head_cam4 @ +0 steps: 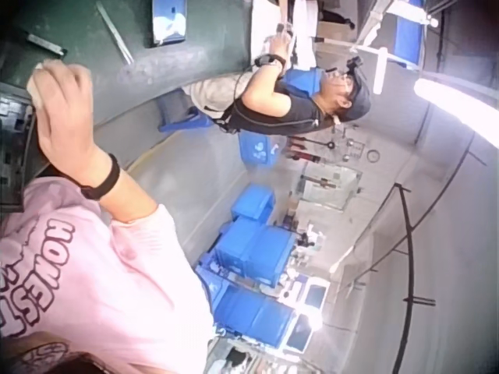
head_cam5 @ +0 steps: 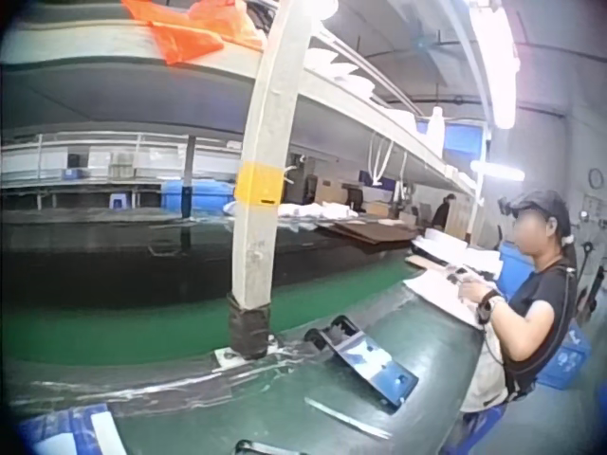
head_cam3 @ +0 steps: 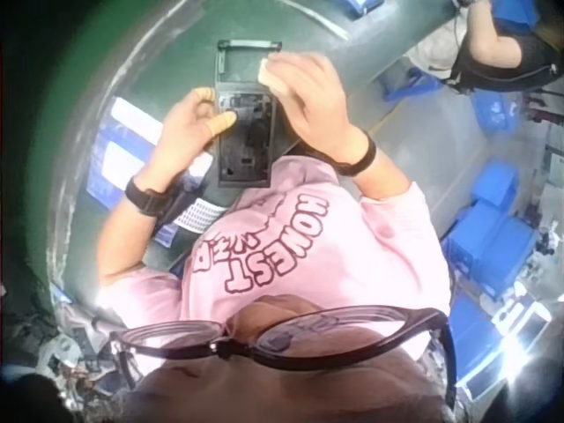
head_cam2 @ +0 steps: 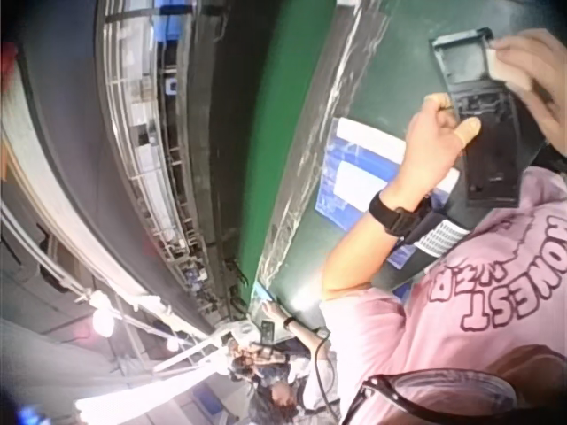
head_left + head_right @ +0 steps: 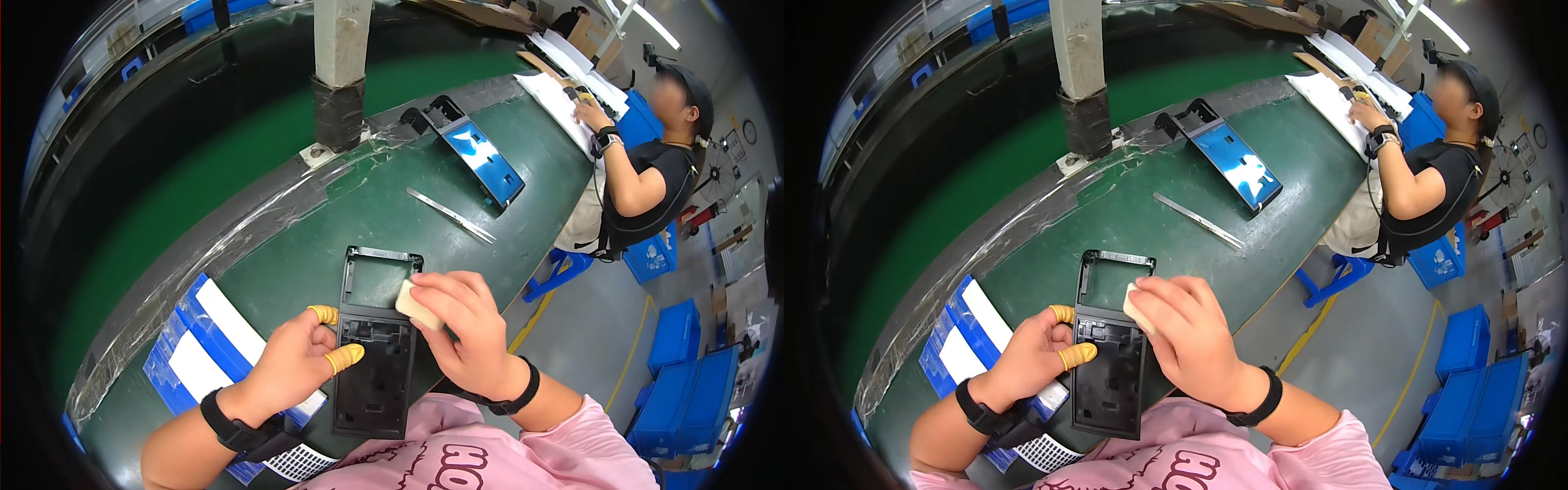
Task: Assembling or repairing plastic housings for electronic devices on an industrial production line.
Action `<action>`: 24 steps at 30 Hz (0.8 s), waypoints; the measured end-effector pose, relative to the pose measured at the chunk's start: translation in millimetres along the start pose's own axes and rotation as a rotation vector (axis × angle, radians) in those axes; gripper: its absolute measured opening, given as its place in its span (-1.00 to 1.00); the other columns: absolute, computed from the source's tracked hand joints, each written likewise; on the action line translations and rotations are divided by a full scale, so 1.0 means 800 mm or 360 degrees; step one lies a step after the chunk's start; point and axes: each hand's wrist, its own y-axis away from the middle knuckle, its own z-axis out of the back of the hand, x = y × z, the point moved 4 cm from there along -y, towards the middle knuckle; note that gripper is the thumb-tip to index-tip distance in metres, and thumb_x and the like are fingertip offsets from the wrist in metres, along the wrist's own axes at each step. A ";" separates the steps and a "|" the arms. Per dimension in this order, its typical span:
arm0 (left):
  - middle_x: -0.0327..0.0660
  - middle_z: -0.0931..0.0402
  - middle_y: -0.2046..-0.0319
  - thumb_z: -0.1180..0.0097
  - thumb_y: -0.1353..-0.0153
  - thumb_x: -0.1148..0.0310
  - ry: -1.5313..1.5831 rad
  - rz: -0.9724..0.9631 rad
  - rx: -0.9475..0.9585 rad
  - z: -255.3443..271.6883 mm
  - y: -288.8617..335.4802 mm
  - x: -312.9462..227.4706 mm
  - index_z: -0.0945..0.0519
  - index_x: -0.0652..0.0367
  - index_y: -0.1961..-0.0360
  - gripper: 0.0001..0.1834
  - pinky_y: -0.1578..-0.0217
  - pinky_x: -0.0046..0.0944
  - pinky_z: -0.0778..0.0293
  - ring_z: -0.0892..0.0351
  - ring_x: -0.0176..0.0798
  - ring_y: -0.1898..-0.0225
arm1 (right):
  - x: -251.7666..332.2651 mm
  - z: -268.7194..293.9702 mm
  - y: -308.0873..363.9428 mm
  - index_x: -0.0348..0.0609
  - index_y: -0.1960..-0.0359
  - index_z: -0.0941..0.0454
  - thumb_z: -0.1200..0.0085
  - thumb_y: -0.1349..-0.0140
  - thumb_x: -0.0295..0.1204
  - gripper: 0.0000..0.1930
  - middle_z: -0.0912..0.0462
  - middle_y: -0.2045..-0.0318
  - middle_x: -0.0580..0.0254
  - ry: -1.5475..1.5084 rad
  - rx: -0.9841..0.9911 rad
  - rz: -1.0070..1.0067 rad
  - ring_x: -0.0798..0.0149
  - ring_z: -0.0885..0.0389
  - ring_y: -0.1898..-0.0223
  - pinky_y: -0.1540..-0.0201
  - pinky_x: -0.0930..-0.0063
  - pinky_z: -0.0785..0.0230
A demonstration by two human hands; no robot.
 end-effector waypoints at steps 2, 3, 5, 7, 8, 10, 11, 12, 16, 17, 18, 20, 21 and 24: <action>-0.33 -0.38 0.60 -0.19 0.04 0.44 0.0331 0.0062 0.0074 -0.001 -0.002 0.003 -0.32 0.36 0.19 -0.59 0.54 -0.48 -0.32 -0.34 -0.48 0.56 | 0.012 0.004 -0.002 -0.24 0.21 -0.42 -0.10 0.21 -0.66 -0.59 -0.49 0.22 0.10 0.0175 -0.0069 0.0191 0.09 -0.40 0.33 0.29 0.40 -0.29; -0.33 -0.38 0.60 -0.19 0.04 0.44 0.0335 0.0070 0.0079 -0.002 -0.003 0.004 -0.32 0.36 0.19 -0.59 0.54 -0.48 -0.32 -0.34 -0.48 0.56 | 0.014 0.003 -0.004 -0.26 0.22 -0.43 -0.07 0.24 -0.70 -0.59 -0.49 0.21 0.09 0.0117 -0.0086 0.0217 0.10 -0.38 0.35 0.29 0.40 -0.28; -0.31 -0.42 0.53 -0.17 0.05 0.52 0.0467 0.0109 0.0092 -0.001 -0.004 0.006 -0.34 0.33 0.22 -0.64 0.48 -0.49 -0.34 -0.38 -0.49 0.51 | 0.016 0.002 -0.010 -0.28 0.22 -0.43 -0.06 0.27 -0.71 -0.58 -0.49 0.20 0.08 0.0130 -0.0063 0.0213 0.09 -0.38 0.35 0.29 0.40 -0.29; -0.29 -0.44 0.51 -0.15 0.04 0.54 0.0488 0.0139 0.0142 -0.002 -0.005 0.004 -0.35 0.32 0.26 -0.69 0.46 -0.49 -0.35 -0.39 -0.49 0.48 | 0.014 0.001 -0.015 -0.31 0.23 -0.42 -0.05 0.29 -0.72 -0.57 -0.49 0.20 0.07 0.0151 -0.0035 0.0213 0.09 -0.38 0.34 0.29 0.39 -0.29; -0.27 -0.46 0.49 -0.13 0.03 0.56 0.0498 0.0164 0.0190 -0.003 -0.005 0.003 -0.37 0.31 0.30 -0.74 0.43 -0.49 -0.36 -0.41 -0.49 0.44 | 0.013 -0.003 -0.019 -0.33 0.24 -0.43 -0.05 0.30 -0.72 -0.57 -0.48 0.20 0.06 0.0116 0.0074 0.0245 0.10 -0.39 0.33 0.28 0.40 -0.30; -0.25 -0.47 0.47 -0.12 0.03 0.57 0.0511 0.0178 0.0219 -0.003 -0.003 -0.004 -0.38 0.31 0.34 -0.78 0.41 -0.49 -0.37 -0.42 -0.49 0.42 | 0.012 -0.010 -0.027 -0.35 0.25 -0.43 -0.05 0.31 -0.72 -0.58 -0.48 0.20 0.05 0.0084 0.0184 0.0272 0.11 -0.39 0.32 0.28 0.40 -0.30; -0.24 -0.48 0.46 -0.10 0.02 0.58 0.0518 0.0190 0.0245 -0.004 -0.003 -0.006 -0.39 0.30 0.38 -0.83 0.40 -0.48 -0.38 -0.43 -0.49 0.40 | 0.014 -0.013 -0.030 -0.36 0.26 -0.43 -0.05 0.31 -0.71 -0.59 -0.48 0.19 0.04 0.0084 0.0254 0.0339 0.12 -0.39 0.30 0.27 0.41 -0.30; -0.24 -0.48 0.46 -0.10 0.02 0.58 0.0526 0.0192 0.0239 -0.003 -0.001 -0.005 -0.39 0.30 0.38 -0.83 0.40 -0.48 -0.38 -0.43 -0.49 0.40 | 0.017 -0.016 -0.032 -0.37 0.28 -0.44 -0.05 0.31 -0.70 -0.60 -0.47 0.19 0.04 0.0072 0.0328 0.0416 0.13 -0.39 0.28 0.26 0.42 -0.31; -0.27 -0.47 0.52 -0.11 0.02 0.56 0.0487 0.0134 0.0215 -0.003 -0.001 0.007 -0.39 0.29 0.43 -0.85 0.48 -0.49 -0.33 -0.39 -0.53 0.47 | 0.031 -0.016 -0.042 -0.40 0.29 -0.44 -0.04 0.25 -0.63 -0.65 -0.46 0.19 0.03 0.0172 0.0436 0.0592 0.14 -0.39 0.25 0.26 0.44 -0.31; -0.28 -0.47 0.55 -0.12 0.03 0.55 0.0398 0.0085 0.0214 -0.003 -0.002 0.009 -0.39 0.29 0.43 -0.85 0.52 -0.50 -0.30 -0.38 -0.55 0.50 | 0.036 -0.019 -0.046 -0.41 0.30 -0.44 -0.02 0.23 -0.60 -0.67 -0.45 0.20 0.02 0.0190 0.0487 0.0634 0.14 -0.39 0.24 0.27 0.43 -0.32; -0.28 -0.47 0.55 -0.12 0.03 0.55 0.0409 0.0084 0.0215 -0.003 -0.003 0.013 -0.39 0.29 0.43 -0.85 0.52 -0.50 -0.30 -0.38 -0.55 0.50 | 0.041 -0.022 -0.050 -0.42 0.31 -0.44 0.00 0.21 -0.56 -0.68 -0.45 0.20 0.02 0.0208 0.0538 0.0677 0.14 -0.39 0.24 0.27 0.42 -0.32; -0.33 -0.42 0.62 -0.14 0.04 0.53 0.0453 0.0026 0.0216 -0.004 -0.007 0.011 -0.39 0.27 0.46 -0.84 0.58 -0.49 -0.24 -0.31 -0.56 0.57 | 0.044 -0.033 -0.060 -0.42 0.33 -0.44 0.01 0.20 -0.54 -0.69 -0.44 0.22 0.02 0.0202 0.0591 0.0696 0.14 -0.39 0.23 0.27 0.42 -0.32; -0.33 -0.42 0.62 -0.14 0.04 0.53 0.0467 0.0034 0.0213 -0.003 -0.006 0.009 -0.39 0.27 0.46 -0.84 0.58 -0.49 -0.24 -0.31 -0.56 0.57 | 0.046 -0.038 -0.064 -0.42 0.35 -0.44 0.03 0.20 -0.52 -0.70 -0.44 0.23 0.02 0.0185 0.0638 0.0714 0.13 -0.39 0.23 0.28 0.41 -0.33; -0.35 -0.40 0.64 -0.15 0.06 0.53 0.0400 0.0086 0.0177 -0.001 -0.005 0.008 -0.39 0.26 0.49 -0.84 0.59 -0.50 -0.23 -0.29 -0.55 0.59 | 0.044 -0.026 -0.069 -0.43 0.35 -0.44 0.03 0.22 -0.52 -0.69 -0.44 0.24 0.02 0.0225 0.0741 0.0779 0.12 -0.40 0.23 0.28 0.40 -0.33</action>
